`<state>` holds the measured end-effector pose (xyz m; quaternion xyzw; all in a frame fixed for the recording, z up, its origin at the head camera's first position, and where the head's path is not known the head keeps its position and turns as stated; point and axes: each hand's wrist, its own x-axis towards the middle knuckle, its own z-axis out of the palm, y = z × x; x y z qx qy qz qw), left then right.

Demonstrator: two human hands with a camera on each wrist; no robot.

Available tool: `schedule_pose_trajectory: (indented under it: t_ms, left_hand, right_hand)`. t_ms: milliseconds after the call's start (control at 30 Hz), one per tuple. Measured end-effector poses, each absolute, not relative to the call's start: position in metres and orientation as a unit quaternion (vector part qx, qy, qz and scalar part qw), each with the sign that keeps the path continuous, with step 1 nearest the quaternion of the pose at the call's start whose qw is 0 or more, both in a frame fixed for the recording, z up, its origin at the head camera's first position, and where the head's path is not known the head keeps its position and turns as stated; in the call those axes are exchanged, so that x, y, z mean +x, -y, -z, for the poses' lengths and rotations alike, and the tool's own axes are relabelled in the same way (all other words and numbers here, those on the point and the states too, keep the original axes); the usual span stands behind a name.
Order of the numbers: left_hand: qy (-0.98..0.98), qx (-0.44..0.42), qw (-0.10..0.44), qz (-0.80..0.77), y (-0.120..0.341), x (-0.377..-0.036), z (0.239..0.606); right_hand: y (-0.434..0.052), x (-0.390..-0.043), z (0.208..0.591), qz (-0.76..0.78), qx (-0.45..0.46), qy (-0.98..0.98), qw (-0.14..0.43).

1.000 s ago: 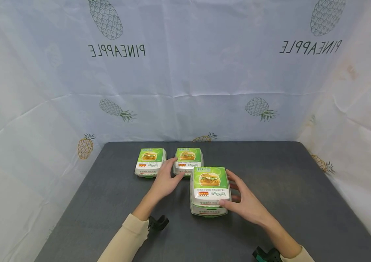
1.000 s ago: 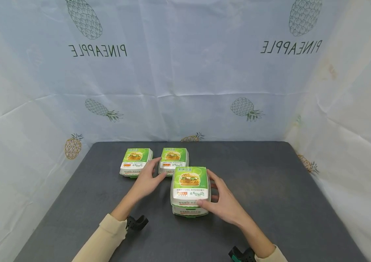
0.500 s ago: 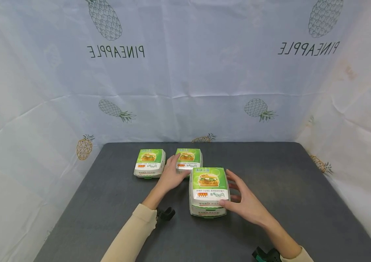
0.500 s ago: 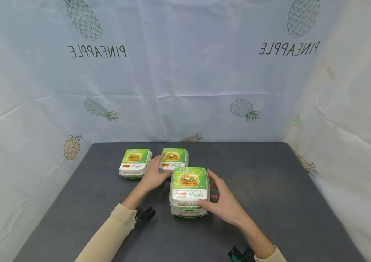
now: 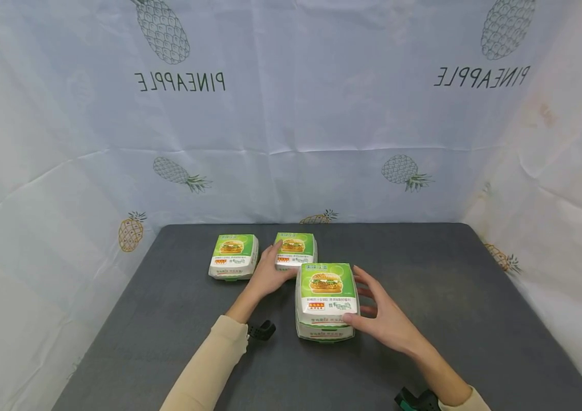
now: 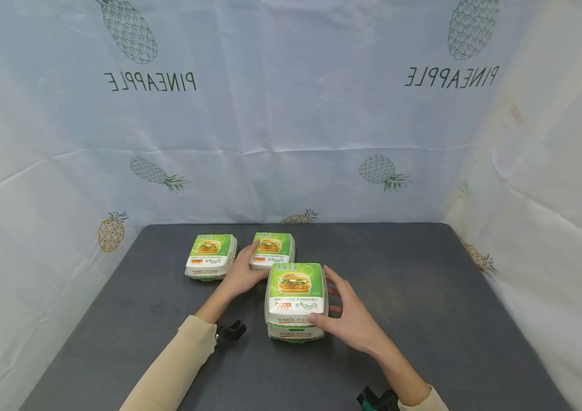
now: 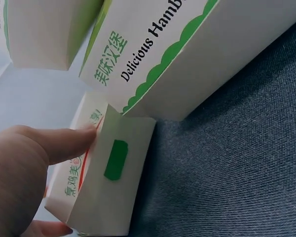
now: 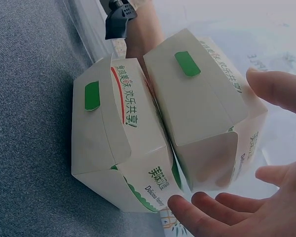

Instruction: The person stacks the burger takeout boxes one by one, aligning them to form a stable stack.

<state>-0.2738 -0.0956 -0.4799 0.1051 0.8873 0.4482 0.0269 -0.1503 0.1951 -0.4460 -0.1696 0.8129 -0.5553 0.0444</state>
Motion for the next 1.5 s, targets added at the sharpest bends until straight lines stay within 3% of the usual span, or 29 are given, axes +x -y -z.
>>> schedule_pose_trajectory:
  t_ms: [467,1500]
  left_hand:
    - [-0.891,0.099,-0.01,-0.443,0.095,-0.271,0.477]
    - [-0.879,0.117,-0.068,-0.457,0.11,-0.259,0.405]
  right_hand:
    - [-0.193,-0.15,0.446,0.55,-0.17,-0.817,0.041]
    - [-0.194,-0.148,0.445,0.545,-0.18,-0.819,0.028]
